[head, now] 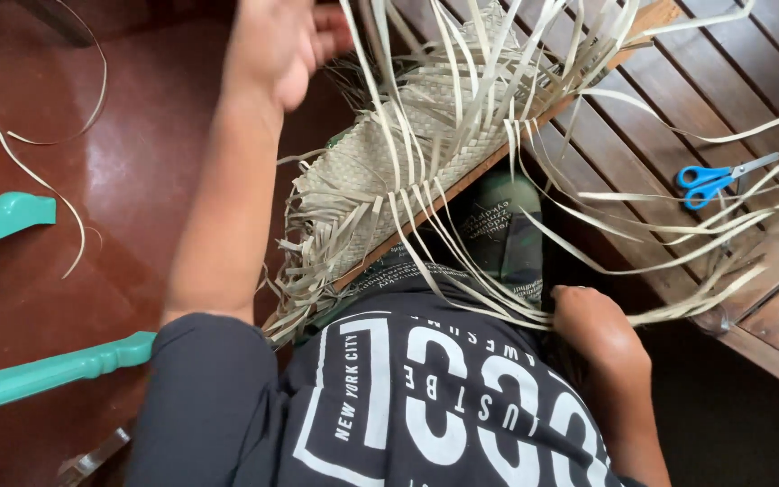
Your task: Weaving dried plant fibers into a craft item
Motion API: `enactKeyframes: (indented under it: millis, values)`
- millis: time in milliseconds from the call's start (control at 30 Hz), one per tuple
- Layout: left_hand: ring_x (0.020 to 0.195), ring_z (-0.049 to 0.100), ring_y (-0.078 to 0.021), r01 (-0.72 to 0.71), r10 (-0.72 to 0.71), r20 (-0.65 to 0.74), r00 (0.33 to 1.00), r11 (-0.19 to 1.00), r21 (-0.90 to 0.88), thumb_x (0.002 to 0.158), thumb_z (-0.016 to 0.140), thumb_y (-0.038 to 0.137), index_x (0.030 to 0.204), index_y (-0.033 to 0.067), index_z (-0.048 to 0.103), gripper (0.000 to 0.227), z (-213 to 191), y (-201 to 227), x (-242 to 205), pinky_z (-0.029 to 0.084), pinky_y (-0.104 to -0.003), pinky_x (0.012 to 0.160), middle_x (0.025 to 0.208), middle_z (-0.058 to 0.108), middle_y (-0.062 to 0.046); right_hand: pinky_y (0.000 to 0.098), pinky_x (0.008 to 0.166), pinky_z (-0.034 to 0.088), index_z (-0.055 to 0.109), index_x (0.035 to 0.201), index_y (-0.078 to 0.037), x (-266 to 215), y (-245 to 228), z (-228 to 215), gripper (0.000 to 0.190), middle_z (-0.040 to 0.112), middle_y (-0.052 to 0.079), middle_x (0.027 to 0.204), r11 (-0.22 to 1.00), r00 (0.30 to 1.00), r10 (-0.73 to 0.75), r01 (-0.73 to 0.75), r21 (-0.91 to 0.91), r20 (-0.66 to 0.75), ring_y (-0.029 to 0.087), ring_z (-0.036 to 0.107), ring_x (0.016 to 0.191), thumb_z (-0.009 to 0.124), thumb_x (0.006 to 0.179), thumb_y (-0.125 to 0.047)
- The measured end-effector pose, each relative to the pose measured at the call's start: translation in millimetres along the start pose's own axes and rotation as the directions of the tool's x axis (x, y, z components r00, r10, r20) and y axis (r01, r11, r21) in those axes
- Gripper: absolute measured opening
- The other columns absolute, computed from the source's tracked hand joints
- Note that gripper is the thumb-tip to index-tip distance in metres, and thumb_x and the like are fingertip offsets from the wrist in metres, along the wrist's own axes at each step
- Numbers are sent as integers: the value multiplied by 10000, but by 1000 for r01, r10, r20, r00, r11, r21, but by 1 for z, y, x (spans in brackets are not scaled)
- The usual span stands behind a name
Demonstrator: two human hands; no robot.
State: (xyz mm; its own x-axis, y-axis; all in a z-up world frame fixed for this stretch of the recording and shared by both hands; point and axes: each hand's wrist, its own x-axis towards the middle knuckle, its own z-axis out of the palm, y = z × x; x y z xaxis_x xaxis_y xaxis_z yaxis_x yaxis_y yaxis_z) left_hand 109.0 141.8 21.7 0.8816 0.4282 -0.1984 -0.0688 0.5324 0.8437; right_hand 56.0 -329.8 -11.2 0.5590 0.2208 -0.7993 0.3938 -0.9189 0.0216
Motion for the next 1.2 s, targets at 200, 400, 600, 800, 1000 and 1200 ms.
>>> enactKeyframes:
  millis: [200,400,600,800,1000,1200]
  values:
    - [876,683,-134,115,-300,197,934,770,627,887,629,455,1130,55,663,470,11,-8,-102,620,-284,871,956,691,-34,497,695,516,713,1112,-61,-2,-33,-31,204,717,161,942,902,700,-308,430,37,-645,398,680,819,580,1021,-186]
    - [1176,638,-387,-444,-149,613,776,560,699,1097,490,249,1221,70,683,291,-16,-31,-124,431,-571,1058,1152,725,-181,293,742,608,761,1060,-128,0,-116,-82,159,747,13,1005,504,400,-362,844,184,-842,195,729,866,762,925,-44]
    - [1144,546,-245,-623,-96,617,781,-51,781,1034,491,121,1102,147,677,200,-15,-37,-146,293,-627,1077,1003,633,-28,318,597,567,669,1315,-103,14,-151,-101,441,738,70,1119,342,437,-369,885,317,-821,197,671,698,724,906,55]
    - [1021,522,-215,-608,137,692,708,-380,697,1025,535,221,917,157,571,130,-10,-48,-162,344,-591,1009,887,490,-9,319,620,552,305,1590,-129,22,-162,-112,734,636,255,1186,185,602,-469,782,595,-646,180,581,631,606,956,85]
    - [823,570,-220,-551,355,704,615,-444,706,881,645,152,782,164,611,105,-1,-28,-178,390,-556,904,719,532,-13,286,369,416,326,1560,-108,48,-161,-101,775,606,158,837,94,658,-499,688,719,-564,180,509,391,670,898,101]
    - [936,611,-178,-231,408,534,741,-591,773,826,758,227,835,321,696,113,-78,15,-190,388,-528,959,759,614,86,297,412,487,397,1526,-94,48,-158,-99,740,607,142,858,64,706,-431,645,761,-562,194,587,437,721,885,82]
